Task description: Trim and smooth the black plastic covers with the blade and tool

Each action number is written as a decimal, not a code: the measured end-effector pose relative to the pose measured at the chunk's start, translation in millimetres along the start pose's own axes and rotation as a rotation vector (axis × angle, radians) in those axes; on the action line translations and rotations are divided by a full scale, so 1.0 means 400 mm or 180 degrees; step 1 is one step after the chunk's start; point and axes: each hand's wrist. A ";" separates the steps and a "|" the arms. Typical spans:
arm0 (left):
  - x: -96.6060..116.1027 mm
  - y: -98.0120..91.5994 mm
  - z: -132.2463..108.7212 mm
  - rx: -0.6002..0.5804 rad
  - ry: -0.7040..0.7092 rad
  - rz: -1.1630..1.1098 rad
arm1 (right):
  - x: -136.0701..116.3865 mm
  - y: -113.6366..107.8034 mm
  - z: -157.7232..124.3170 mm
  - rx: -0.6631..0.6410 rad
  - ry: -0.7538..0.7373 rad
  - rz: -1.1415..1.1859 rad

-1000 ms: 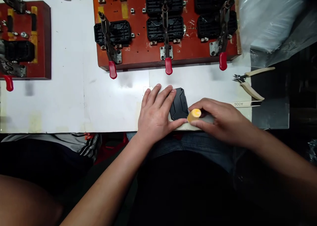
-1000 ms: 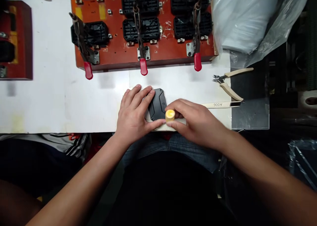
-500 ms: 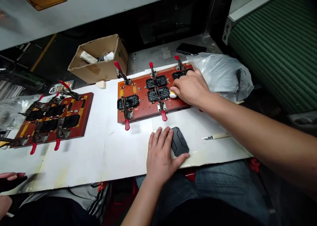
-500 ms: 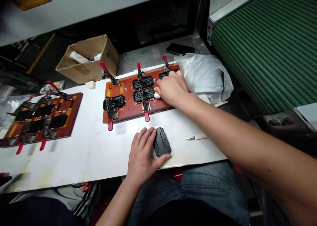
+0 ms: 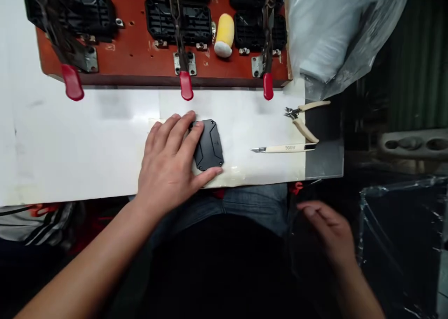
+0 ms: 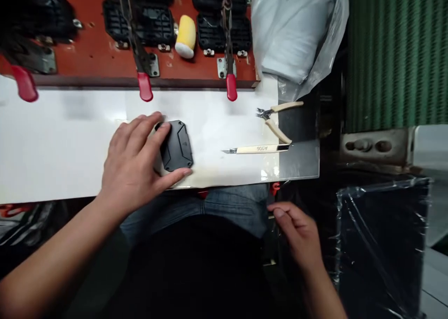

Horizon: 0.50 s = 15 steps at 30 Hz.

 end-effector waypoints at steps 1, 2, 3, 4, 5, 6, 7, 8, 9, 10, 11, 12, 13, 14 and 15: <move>0.003 -0.001 0.000 -0.0005 -0.0016 -0.0013 | 0.061 -0.002 -0.004 0.0140 0.0112 -0.0111; 0.005 -0.002 0.000 -0.0001 -0.0044 -0.0019 | 0.112 0.003 0.007 0.0308 0.0133 -0.0221; 0.005 -0.002 0.000 0.0007 -0.0070 -0.0016 | 0.153 0.014 0.030 0.0473 0.0133 -0.0293; 0.004 -0.001 0.000 0.0023 -0.0085 -0.0006 | 0.185 0.030 0.064 0.0607 0.0111 -0.0351; 0.001 0.001 0.001 0.0035 -0.0083 0.0009 | 0.210 0.046 0.104 0.0694 0.0062 -0.0412; -0.003 0.002 0.003 0.0032 -0.0065 0.0031 | 0.230 0.060 0.147 0.0694 -0.0009 -0.0477; -0.006 0.004 0.006 0.0010 -0.0028 0.0057 | 0.245 0.071 0.190 0.0636 -0.0091 -0.0554; -0.008 0.005 0.010 -0.0020 0.0016 0.0086 | 0.257 0.079 0.226 0.0580 -0.0171 -0.0644; -0.008 0.005 0.015 -0.0048 0.0052 0.0117 | 0.263 0.082 0.253 0.0539 -0.0252 -0.0723; -0.006 0.003 0.020 -0.0085 0.0072 0.0154 | 0.264 0.081 0.265 0.0507 -0.0352 -0.0793; -0.001 -0.002 0.024 -0.0128 0.0077 0.0191 | 0.260 0.078 0.262 0.0475 -0.0473 -0.0844; 0.007 -0.009 0.027 -0.0171 0.0060 0.0216 | 0.253 0.071 0.244 0.0432 -0.0615 -0.0870; 0.018 -0.018 0.027 -0.0205 0.0030 0.0216 | 0.247 0.063 0.214 0.0368 -0.0766 -0.0870; 0.031 -0.027 0.023 -0.0234 0.0007 0.0180 | 0.243 0.052 0.174 0.0309 -0.0914 -0.0884; 0.047 -0.036 0.013 -0.0250 0.0008 0.0096 | 0.243 0.040 0.129 0.0285 -0.1024 -0.0908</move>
Point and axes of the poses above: each hand's wrist, its own z-axis towards the middle knuckle, its own y-axis out of the palm, x = y × z, and after that the axes turned 5 degrees about -x, right-handed
